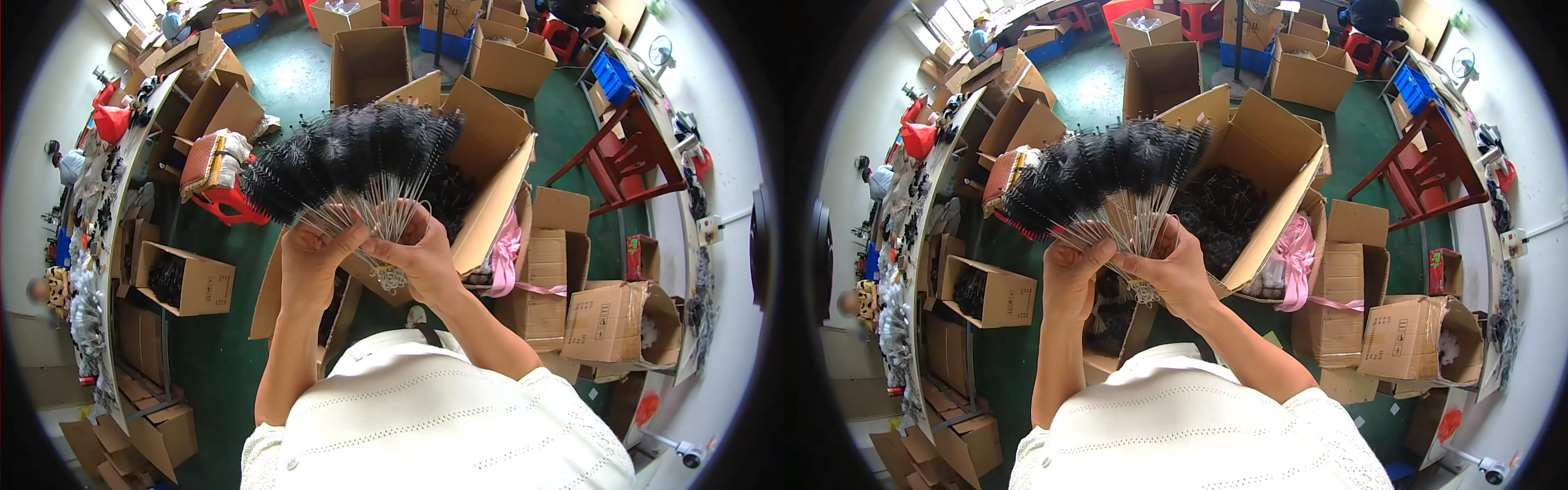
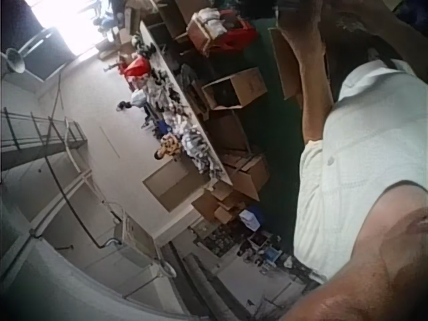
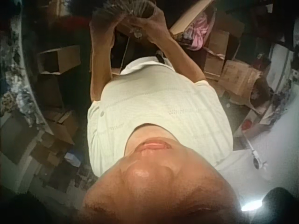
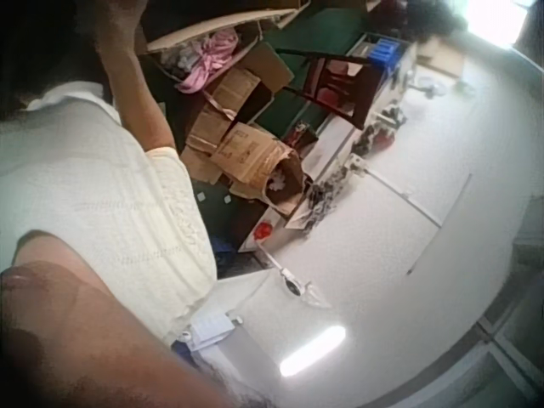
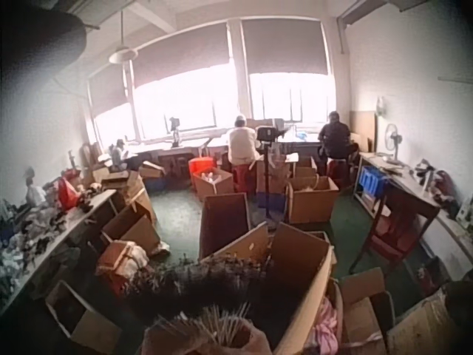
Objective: The person carries bundles of wire brushes to a workstation and sits down. The person then threads the wire brushes onto metal rings by hand and places the assembled brush sets into a box.
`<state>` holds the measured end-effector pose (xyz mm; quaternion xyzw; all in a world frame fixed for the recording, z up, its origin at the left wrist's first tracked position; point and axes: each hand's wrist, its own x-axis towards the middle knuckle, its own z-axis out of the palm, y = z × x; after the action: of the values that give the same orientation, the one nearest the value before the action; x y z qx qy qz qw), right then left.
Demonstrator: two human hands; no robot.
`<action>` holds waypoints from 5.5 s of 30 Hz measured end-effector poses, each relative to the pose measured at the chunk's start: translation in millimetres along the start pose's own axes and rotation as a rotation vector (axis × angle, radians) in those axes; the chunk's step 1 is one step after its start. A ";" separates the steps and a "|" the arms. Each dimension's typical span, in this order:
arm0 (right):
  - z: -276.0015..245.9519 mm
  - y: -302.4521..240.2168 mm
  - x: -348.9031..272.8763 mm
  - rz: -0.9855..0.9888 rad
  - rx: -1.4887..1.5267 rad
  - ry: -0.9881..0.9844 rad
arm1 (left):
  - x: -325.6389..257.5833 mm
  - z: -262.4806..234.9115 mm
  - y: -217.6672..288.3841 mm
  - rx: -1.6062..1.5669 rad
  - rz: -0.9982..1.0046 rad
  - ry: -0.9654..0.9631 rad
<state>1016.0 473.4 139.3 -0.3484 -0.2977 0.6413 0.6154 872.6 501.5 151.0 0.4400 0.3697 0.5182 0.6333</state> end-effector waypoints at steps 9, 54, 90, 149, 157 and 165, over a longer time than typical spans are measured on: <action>7.2 28.4 -6.9 -0.128 0.074 0.171 | -4.3 -11.6 -5.3 -0.023 0.038 0.057; 25.5 55.9 -9.2 0.054 -0.214 -0.246 | -20.2 -30.9 1.9 0.306 0.273 0.036; 138.5 253.8 -134.7 0.214 -0.688 -0.285 | -440.3 -386.1 -129.0 -0.499 -0.662 0.839; 509.7 732.3 597.3 0.772 -0.777 0.608 | 271.9 -1155.6 128.3 -0.127 -0.379 0.696; 574.3 762.3 725.9 0.842 -0.803 0.445 | 384.4 -1336.1 236.0 0.098 -0.132 0.734; 798.5 731.7 853.3 0.565 -0.672 0.177 | 527.0 -1557.7 323.4 0.102 0.150 1.128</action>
<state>-59.0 1313.5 -59.4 -0.6502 -0.3289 0.6195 0.2919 -574.5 1314.6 -79.9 0.1505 0.6429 0.6979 0.2774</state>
